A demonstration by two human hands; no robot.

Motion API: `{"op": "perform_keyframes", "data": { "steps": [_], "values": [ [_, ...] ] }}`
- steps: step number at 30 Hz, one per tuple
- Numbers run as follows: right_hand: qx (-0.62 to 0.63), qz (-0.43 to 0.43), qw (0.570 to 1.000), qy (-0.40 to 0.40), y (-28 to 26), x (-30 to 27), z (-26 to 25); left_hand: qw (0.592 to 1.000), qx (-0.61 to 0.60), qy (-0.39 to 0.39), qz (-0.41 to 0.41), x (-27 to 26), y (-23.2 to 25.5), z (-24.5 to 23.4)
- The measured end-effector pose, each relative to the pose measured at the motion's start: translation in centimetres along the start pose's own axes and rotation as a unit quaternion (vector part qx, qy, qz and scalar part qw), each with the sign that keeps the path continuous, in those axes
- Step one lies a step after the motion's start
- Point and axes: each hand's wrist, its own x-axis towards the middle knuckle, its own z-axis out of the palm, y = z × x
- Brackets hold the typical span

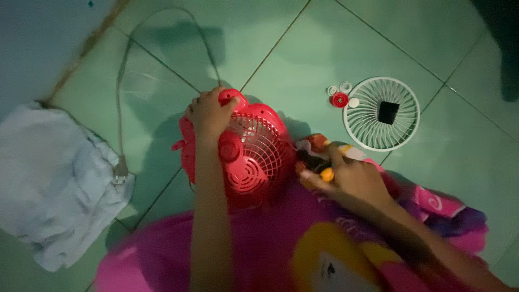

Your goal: The person uses a screwdriver to remove screws from the back and sides of a pink electric fan. They remove the rear grille and set it aside, then continue to unscrew and remove additional components from the fan housing.

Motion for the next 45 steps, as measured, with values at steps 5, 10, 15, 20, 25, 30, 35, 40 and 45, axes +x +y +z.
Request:
{"op": "perform_keyframes", "data": {
  "steps": [5,10,15,20,25,30,35,40,45],
  "values": [
    [-0.019,0.038,0.998,-0.055,0.9,-0.4,0.7,0.998,0.009,0.063,0.030,-0.1,-0.2,0.9],
    [-0.120,-0.230,0.964,0.051,3.5,0.5,1.0,1.000,-0.013,0.017,0.017,0.5,-0.1,0.4],
    [0.094,-0.242,0.962,0.084,3.4,1.4,0.9,1.000,-0.002,0.005,0.002,1.4,0.5,0.6],
    [-0.029,-0.009,0.996,0.088,1.0,1.3,-0.3,1.000,-0.016,-0.013,0.009,1.7,0.1,0.9],
    [-0.144,-0.041,0.988,-0.027,0.7,1.8,-1.5,1.000,-0.021,-0.021,0.002,2.3,-0.4,1.6],
    [0.170,-0.177,0.969,-0.021,1.1,3.7,-2.9,0.998,-0.031,-0.055,-0.009,4.5,-1.0,3.4],
    [0.041,-0.153,0.986,0.058,-0.6,5.5,-3.1,0.997,-0.022,-0.076,0.011,6.9,-2.4,5.6],
    [-0.194,-0.120,0.971,0.064,-2.4,7.6,-3.4,0.998,0.009,-0.055,0.019,8.3,-3.5,7.8],
    [-0.051,-0.214,0.975,0.007,-2.2,9.0,-5.2,0.944,-0.309,0.027,0.108,8.3,-3.1,4.5]
  ]
}}
